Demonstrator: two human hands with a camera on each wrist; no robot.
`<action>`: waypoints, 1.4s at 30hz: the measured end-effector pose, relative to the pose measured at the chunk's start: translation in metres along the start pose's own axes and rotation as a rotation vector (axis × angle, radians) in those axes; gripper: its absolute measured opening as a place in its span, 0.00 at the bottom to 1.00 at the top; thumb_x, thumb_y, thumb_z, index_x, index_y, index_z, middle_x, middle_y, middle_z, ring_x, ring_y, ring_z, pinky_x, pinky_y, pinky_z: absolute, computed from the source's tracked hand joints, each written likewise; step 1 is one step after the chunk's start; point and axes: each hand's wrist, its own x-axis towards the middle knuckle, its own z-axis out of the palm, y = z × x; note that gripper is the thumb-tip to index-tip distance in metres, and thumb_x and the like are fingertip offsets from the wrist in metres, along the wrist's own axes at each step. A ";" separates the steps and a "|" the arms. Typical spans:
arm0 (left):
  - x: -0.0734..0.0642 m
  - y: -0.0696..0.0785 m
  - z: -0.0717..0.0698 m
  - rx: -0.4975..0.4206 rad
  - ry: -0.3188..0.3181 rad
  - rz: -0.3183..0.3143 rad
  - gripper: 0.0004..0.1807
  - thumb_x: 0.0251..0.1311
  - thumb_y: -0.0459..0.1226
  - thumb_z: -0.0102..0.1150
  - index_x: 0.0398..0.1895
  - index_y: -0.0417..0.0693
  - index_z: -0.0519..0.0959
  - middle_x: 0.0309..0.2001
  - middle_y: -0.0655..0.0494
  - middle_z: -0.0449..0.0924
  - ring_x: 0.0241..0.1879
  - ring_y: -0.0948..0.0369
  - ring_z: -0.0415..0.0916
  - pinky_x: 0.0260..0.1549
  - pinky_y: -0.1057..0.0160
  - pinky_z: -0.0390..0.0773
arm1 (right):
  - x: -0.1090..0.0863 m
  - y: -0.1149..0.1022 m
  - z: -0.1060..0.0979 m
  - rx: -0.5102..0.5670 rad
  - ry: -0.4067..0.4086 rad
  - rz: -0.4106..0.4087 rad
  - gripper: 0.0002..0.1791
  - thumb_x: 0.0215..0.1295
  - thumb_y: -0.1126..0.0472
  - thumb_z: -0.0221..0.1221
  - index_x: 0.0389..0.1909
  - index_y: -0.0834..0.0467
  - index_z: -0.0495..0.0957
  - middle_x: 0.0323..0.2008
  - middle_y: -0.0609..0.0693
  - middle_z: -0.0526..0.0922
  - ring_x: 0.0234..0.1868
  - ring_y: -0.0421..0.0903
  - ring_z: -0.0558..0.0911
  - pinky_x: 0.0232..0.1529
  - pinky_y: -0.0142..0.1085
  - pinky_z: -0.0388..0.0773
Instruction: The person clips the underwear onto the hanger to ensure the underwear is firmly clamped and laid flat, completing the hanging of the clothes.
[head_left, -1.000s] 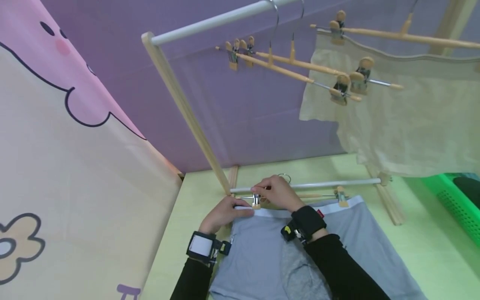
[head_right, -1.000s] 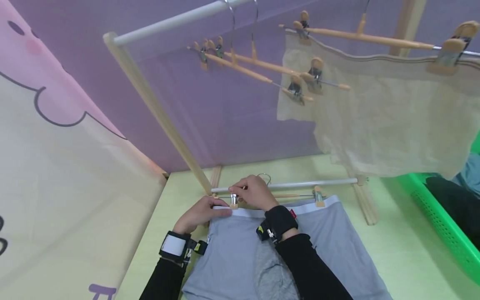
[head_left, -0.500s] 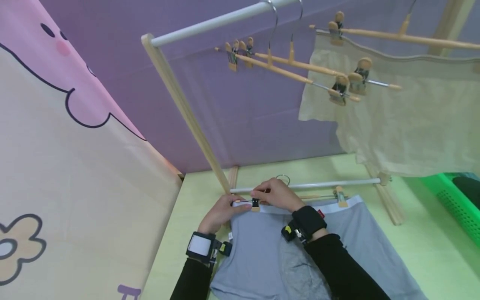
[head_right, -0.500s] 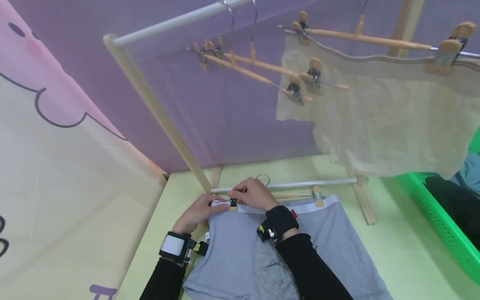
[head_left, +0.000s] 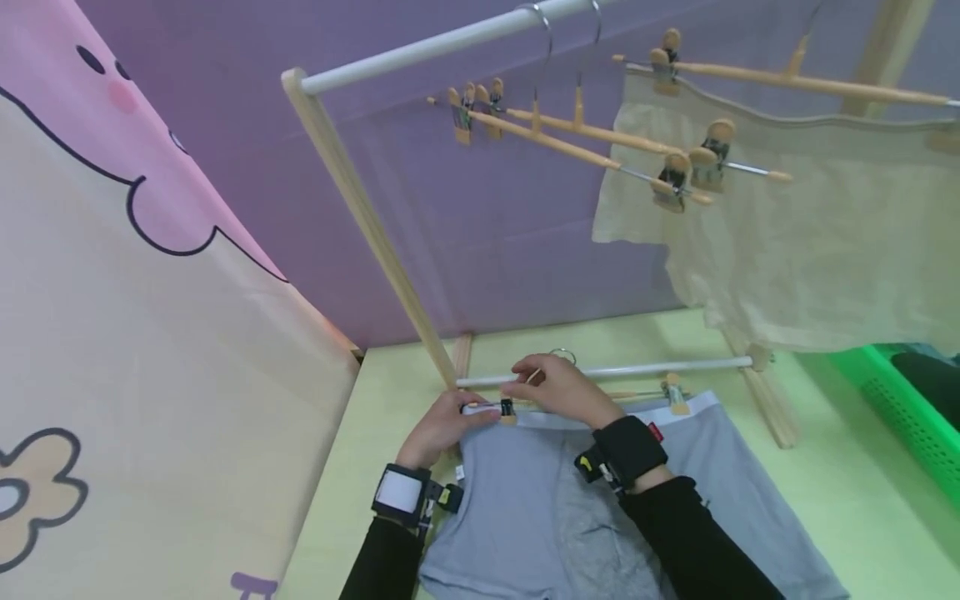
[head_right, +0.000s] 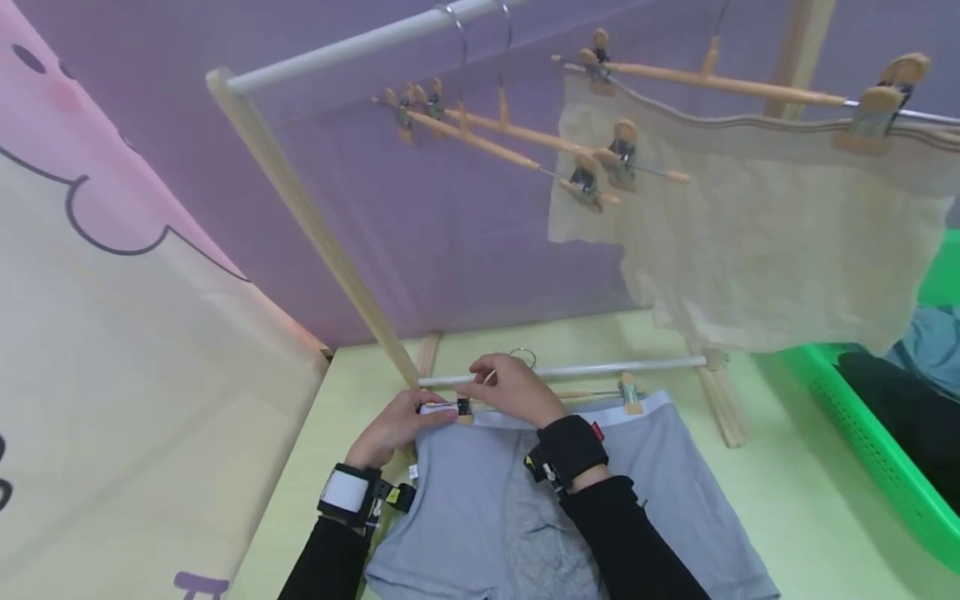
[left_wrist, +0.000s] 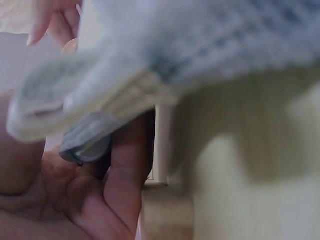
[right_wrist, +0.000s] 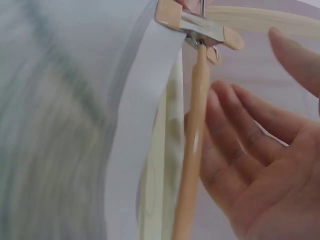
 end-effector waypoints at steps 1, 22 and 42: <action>0.000 0.000 0.000 0.007 0.001 -0.002 0.11 0.61 0.41 0.67 0.36 0.40 0.85 0.38 0.52 0.75 0.38 0.60 0.70 0.36 0.63 0.71 | -0.003 -0.001 -0.002 -0.005 -0.001 0.012 0.25 0.70 0.50 0.60 0.60 0.64 0.76 0.47 0.55 0.82 0.47 0.50 0.81 0.48 0.44 0.79; 0.000 -0.010 0.000 -0.051 -0.011 -0.042 0.18 0.64 0.47 0.64 0.40 0.39 0.85 0.36 0.53 0.75 0.33 0.61 0.68 0.28 0.66 0.68 | -0.085 0.036 -0.084 -0.291 0.186 0.038 0.06 0.71 0.65 0.56 0.42 0.62 0.79 0.41 0.54 0.81 0.46 0.56 0.80 0.44 0.48 0.77; -0.001 -0.003 -0.001 -0.053 -0.047 -0.017 0.19 0.69 0.45 0.58 0.28 0.36 0.81 0.22 0.57 0.65 0.18 0.63 0.60 0.19 0.68 0.64 | -0.109 0.073 -0.115 -0.254 0.051 0.210 0.21 0.60 0.51 0.69 0.33 0.61 0.69 0.25 0.49 0.68 0.25 0.44 0.65 0.26 0.37 0.62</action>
